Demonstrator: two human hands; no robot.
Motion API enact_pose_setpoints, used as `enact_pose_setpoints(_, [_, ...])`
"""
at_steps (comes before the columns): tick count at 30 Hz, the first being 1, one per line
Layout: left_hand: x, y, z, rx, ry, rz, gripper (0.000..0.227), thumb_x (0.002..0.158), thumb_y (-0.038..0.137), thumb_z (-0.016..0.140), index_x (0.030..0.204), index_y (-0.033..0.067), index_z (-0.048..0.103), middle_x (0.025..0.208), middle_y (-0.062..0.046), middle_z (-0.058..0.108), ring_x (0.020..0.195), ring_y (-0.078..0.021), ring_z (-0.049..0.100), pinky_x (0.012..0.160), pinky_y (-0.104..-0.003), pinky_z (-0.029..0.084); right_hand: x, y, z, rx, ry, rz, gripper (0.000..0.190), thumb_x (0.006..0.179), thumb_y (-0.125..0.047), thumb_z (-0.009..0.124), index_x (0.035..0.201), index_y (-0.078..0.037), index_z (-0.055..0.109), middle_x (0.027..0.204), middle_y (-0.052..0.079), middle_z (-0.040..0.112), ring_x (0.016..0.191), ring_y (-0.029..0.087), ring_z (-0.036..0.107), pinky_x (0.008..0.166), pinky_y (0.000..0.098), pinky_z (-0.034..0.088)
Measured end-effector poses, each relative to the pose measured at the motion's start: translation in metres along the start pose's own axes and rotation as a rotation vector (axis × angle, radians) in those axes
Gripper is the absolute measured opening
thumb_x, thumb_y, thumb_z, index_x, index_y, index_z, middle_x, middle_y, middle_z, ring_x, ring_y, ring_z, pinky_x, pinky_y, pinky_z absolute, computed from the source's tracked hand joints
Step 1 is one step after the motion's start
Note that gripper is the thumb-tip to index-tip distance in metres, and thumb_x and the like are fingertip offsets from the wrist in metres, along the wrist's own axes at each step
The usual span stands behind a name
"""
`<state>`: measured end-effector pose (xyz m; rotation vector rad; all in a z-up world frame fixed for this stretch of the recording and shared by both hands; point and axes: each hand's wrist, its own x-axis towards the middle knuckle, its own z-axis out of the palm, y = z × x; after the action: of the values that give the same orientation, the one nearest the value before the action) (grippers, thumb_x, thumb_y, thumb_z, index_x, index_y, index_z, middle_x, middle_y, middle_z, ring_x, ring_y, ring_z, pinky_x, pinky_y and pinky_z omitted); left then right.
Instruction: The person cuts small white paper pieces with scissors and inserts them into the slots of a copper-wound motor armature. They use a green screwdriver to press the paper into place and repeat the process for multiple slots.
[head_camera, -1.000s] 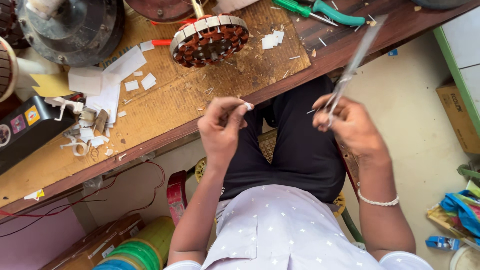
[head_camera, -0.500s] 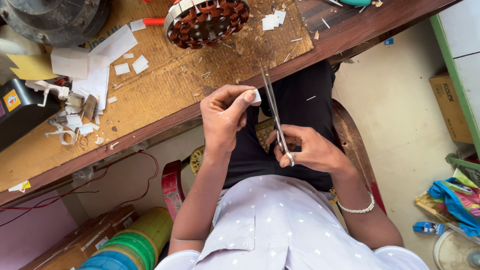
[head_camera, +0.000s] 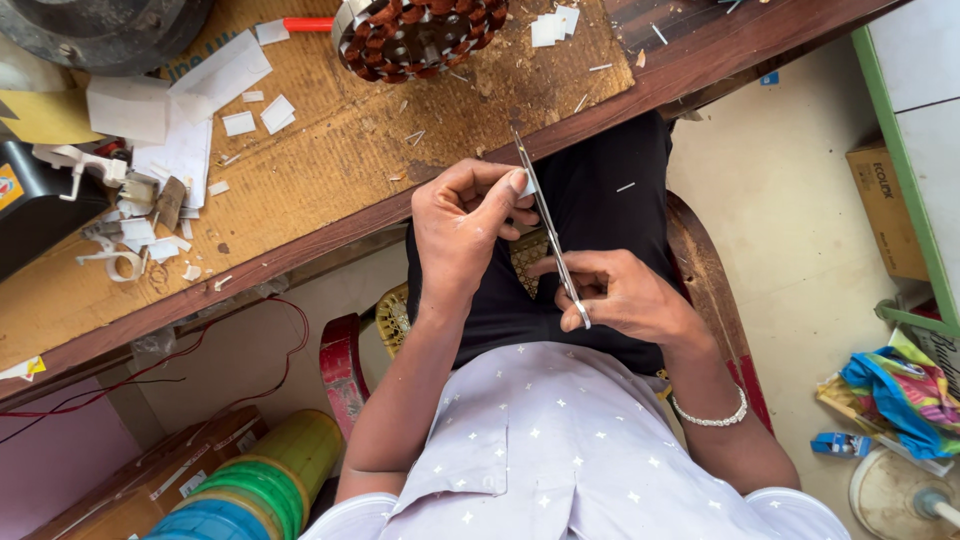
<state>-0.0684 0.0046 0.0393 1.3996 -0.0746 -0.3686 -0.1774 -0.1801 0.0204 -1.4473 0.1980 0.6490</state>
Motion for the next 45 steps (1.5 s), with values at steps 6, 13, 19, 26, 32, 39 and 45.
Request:
enact_pose_setpoints(6, [0.005, -0.004, -0.004, 0.001, -0.042, -0.001, 0.019, 0.096, 0.017, 0.074, 0.098, -0.0021, 0.074, 0.085, -0.009, 0.077, 0.07, -0.014, 0.076, 0.057, -0.023, 0.06, 0.0, 0.008, -0.002, 0.021, 0.045, 0.004, 0.064, 0.07, -0.018, 0.087, 0.128, 0.001, 0.07, 0.074, -0.004, 0.06, 0.067, 0.005, 0.052, 0.059, 0.0232, 0.043])
enact_pose_setpoints(13, [0.013, -0.012, -0.005, -0.101, -0.068, -0.076, 0.019, 0.095, 0.015, 0.075, 0.098, -0.0039, 0.074, 0.081, -0.01, 0.076, 0.067, -0.0151, 0.075, 0.057, -0.023, 0.059, 0.0, 0.029, -0.006, 0.103, 0.057, -0.032, 0.052, 0.08, -0.015, 0.081, 0.126, 0.006, 0.071, 0.072, 0.002, 0.068, 0.064, 0.007, 0.058, 0.059, 0.0232, 0.046])
enact_pose_setpoints(19, [0.013, -0.025, -0.005, -0.197, -0.044, -0.134, 0.02, 0.096, 0.013, 0.071, 0.105, -0.0046, 0.074, 0.085, -0.011, 0.075, 0.071, -0.0164, 0.077, 0.052, -0.023, 0.055, -0.033, 0.015, -0.04, -0.077, 0.185, -0.108, 0.045, 0.086, -0.011, 0.069, 0.128, 0.005, 0.069, 0.081, 0.005, 0.076, 0.075, 0.009, 0.069, 0.07, 0.0245, 0.056])
enact_pose_setpoints(26, [0.003, -0.045, -0.011, -0.387, -0.178, -0.242, 0.028, 0.097, 0.008, 0.068, 0.121, -0.0049, 0.065, 0.1, -0.016, 0.076, 0.07, -0.0177, 0.075, 0.046, -0.022, 0.052, -0.045, -0.076, -0.102, -0.772, 0.518, -0.087, 0.046, 0.086, -0.017, 0.078, 0.13, -0.006, 0.071, 0.086, 0.01, 0.078, 0.075, 0.014, 0.068, 0.069, 0.0298, 0.055])
enact_pose_setpoints(32, [-0.004, -0.05, -0.024, -0.503, -0.268, -0.266, 0.022, 0.098, 0.008, 0.067, 0.117, -0.0028, 0.065, 0.097, -0.016, 0.076, 0.064, -0.0174, 0.073, 0.044, -0.022, 0.05, 0.012, -0.152, -0.12, -1.225, 0.518, -0.033, 0.046, 0.086, -0.026, 0.082, 0.12, -0.002, 0.062, 0.082, 0.019, 0.076, 0.077, 0.03, 0.075, 0.071, 0.042, 0.055])
enact_pose_setpoints(39, [-0.028, -0.015, -0.019, -0.102, -0.172, -0.14, 0.014, 0.099, 0.009, 0.067, 0.109, 0.0007, 0.071, 0.081, -0.013, 0.073, 0.061, -0.0117, 0.068, 0.046, -0.022, 0.047, 0.046, -0.205, -0.111, -1.744, 0.446, -0.046, 0.039, 0.085, -0.024, 0.074, 0.124, -0.02, 0.072, 0.095, 0.019, 0.074, 0.087, 0.039, 0.072, 0.074, 0.049, 0.057])
enact_pose_setpoints(45, [-0.027, 0.004, -0.01, 0.064, -0.065, 0.091, 0.01, 0.095, 0.005, 0.067, 0.102, -0.0003, 0.07, 0.084, -0.006, 0.076, 0.066, -0.0105, 0.074, 0.056, -0.022, 0.058, 0.029, -0.122, -0.027, -0.745, 0.294, -0.587, 0.029, 0.085, -0.012, 0.078, 0.112, -0.007, 0.072, 0.096, 0.008, 0.077, 0.084, 0.016, 0.074, 0.073, 0.0288, 0.06])
